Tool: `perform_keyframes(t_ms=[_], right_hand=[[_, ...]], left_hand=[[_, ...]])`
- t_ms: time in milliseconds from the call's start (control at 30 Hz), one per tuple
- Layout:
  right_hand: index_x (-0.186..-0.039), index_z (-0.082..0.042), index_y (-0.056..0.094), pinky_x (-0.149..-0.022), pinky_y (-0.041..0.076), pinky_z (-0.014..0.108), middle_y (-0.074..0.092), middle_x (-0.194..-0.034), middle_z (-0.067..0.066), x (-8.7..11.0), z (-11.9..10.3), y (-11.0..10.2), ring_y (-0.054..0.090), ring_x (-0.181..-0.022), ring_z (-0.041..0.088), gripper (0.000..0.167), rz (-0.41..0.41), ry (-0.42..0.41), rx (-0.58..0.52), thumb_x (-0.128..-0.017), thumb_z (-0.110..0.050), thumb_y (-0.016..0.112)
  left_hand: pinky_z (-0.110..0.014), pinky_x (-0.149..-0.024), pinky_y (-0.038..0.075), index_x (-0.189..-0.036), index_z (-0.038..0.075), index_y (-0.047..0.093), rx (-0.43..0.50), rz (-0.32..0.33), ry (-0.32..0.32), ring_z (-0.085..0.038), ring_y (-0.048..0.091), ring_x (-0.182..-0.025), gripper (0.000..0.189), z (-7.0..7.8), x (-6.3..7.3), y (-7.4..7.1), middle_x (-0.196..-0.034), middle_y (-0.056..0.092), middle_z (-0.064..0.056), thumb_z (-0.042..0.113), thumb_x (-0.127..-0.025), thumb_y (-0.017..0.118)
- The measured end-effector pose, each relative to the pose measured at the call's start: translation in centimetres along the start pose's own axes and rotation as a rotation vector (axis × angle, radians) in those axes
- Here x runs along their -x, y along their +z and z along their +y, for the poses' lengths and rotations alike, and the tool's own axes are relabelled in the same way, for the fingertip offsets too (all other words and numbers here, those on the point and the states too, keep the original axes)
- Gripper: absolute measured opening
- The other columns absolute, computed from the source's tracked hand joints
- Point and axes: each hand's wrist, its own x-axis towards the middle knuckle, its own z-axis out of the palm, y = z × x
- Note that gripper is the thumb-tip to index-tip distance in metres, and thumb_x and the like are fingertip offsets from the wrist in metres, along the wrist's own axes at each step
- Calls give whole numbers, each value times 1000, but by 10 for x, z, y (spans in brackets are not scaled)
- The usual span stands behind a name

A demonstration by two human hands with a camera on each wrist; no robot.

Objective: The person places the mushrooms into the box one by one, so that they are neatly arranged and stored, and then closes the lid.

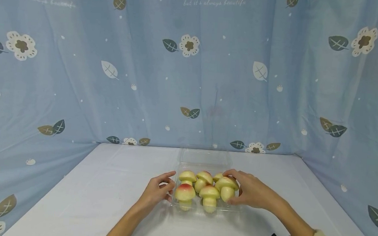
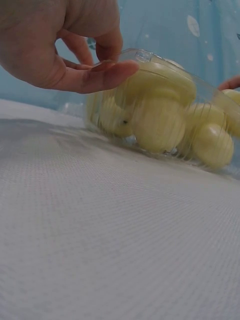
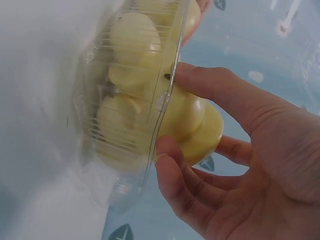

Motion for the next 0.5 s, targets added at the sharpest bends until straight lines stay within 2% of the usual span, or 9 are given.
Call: perform_keyframes(t_ms=[300, 500], right_hand=[[-139, -12, 47, -57, 49, 22, 59, -117, 9, 0, 2, 1, 55, -65, 8, 74, -41, -4, -29, -78, -31, 84], [-135, -10, 51, -60, 51, 22, 61, -123, 15, 0, 2, 0, 58, -70, 5, 62, -84, -18, -68, -82, -23, 80]], left_hand=[[-23, -55, 55, -146, 3, 45, -2, -5, 3, -12, 54, -70, 51, 0, 0, -1, -99, 53, -8, 8, -97, 59], [-25, -56, 56, -146, 1, 44, -2, -13, 15, -11, 55, -70, 52, -1, 1, -2, -99, 53, -8, 8, -97, 59]])
